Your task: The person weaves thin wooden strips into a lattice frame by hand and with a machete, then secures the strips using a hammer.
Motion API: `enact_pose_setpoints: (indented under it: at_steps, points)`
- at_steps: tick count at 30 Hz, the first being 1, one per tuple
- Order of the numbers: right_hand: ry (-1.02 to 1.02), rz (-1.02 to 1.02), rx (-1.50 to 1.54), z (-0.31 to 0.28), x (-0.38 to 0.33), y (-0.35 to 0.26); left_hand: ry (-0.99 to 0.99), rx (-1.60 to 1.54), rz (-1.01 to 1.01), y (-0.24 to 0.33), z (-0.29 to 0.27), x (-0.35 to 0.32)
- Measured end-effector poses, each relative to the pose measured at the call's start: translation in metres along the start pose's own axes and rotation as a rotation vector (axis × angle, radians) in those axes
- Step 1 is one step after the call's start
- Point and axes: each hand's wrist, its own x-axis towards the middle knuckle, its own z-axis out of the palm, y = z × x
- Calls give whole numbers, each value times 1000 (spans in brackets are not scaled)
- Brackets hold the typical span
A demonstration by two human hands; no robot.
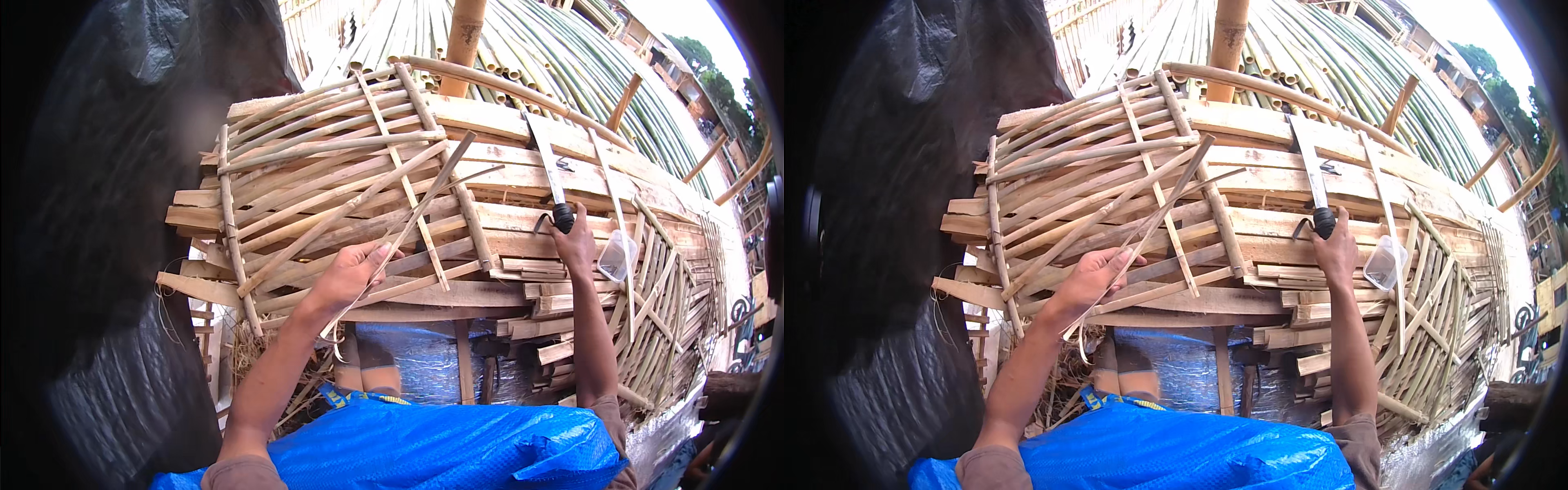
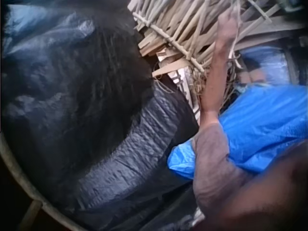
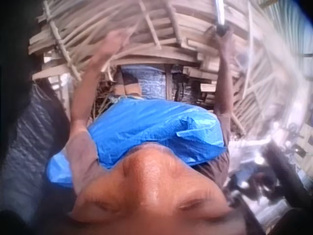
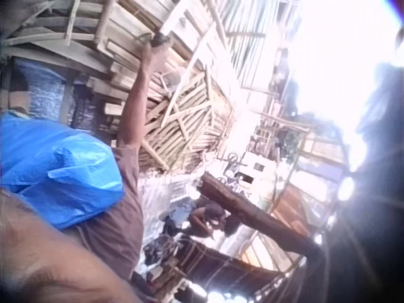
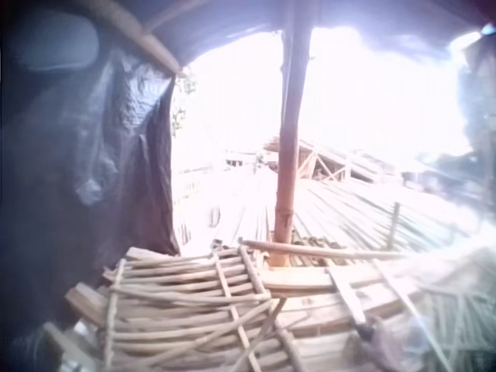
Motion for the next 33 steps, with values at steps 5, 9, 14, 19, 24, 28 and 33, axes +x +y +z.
enact_pose_setpoints:
  at_steps: [5, 9, 14, 19, 24, 28, 33]
  points:
    - [269, -296, 29, 13, -15, 8, -31, 91, 44, -19, 1, 10]
    - [-137, -313, 803, -4, -54, -48, -69, 89, 38, -20, 22, 5]
    - [-302, -137, 1227, -1, -104, -96, -8, 130, 41, -20, 47, 1]
    - [-268, 272, 1890, 21, -140, -96, -16, 23, 41, -38, 45, -5]
    - [-458, 321, 1960, 38, -187, -82, 23, -42, 57, -52, 48, -5]
    - [-506, 264, 2109, 40, -205, -86, 21, -142, -30, -49, 51, -7]
    - [-639, 398, 2112, 49, -230, -93, 124, -231, 0, -52, 60, -9]
